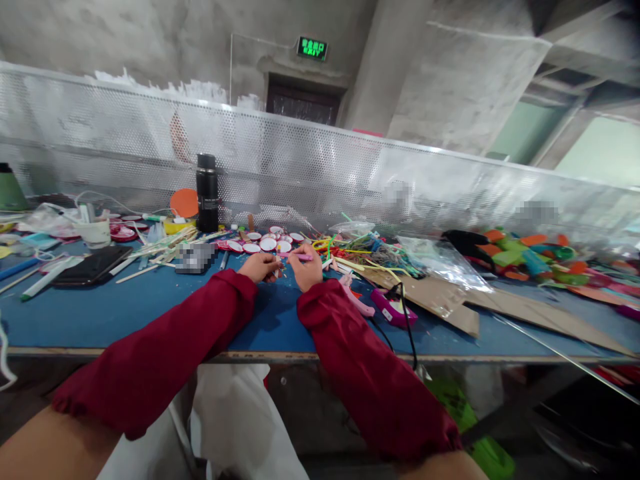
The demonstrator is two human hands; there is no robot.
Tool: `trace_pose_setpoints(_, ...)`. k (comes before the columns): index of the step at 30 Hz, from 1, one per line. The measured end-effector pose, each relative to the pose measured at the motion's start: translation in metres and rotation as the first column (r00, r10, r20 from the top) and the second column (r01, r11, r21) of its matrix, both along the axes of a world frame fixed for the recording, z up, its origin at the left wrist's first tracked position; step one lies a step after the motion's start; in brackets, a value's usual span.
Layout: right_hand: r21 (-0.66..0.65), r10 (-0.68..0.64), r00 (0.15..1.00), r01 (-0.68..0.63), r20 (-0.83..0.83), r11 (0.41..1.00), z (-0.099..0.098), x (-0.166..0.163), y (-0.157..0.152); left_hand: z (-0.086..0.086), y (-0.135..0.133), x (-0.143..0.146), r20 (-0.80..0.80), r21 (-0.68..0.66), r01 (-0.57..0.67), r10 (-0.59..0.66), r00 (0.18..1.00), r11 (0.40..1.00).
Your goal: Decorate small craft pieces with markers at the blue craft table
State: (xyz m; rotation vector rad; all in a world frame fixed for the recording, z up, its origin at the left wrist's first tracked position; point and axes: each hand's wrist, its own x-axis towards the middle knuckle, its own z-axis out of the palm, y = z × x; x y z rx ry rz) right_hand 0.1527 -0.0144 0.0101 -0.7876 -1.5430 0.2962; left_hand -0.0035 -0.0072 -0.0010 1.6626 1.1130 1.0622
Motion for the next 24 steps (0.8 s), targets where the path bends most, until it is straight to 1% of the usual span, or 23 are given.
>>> trace_pose_setpoints(5,0.005,-0.031,1.000,0.031,-0.002,1.000,0.0002,0.0007,-0.0002,-0.0015,0.0010,-0.0007,-0.029,0.011,0.005,-0.005,1.000,1.000)
trace_pose_setpoints(14,0.013,-0.036,0.999,0.036,-0.003,0.999,0.0001,0.0013,0.0016,-0.0031,0.0027,-0.0015,-0.071,0.035,-0.004,0.006,0.997,0.999)
trace_pose_setpoints(20,-0.002,-0.027,1.000,0.027,-0.004,1.000,-0.0010,0.0012,0.0036,-0.0015,0.0005,-0.0015,-0.082,0.050,-0.001,0.005,0.997,0.999)
trace_pose_setpoints(24,-0.001,-0.037,0.999,0.037,0.005,0.999,-0.0023,0.0016,0.0039,-0.0022,0.0016,-0.0016,-0.067,0.035,-0.009,0.012,0.998,0.999)
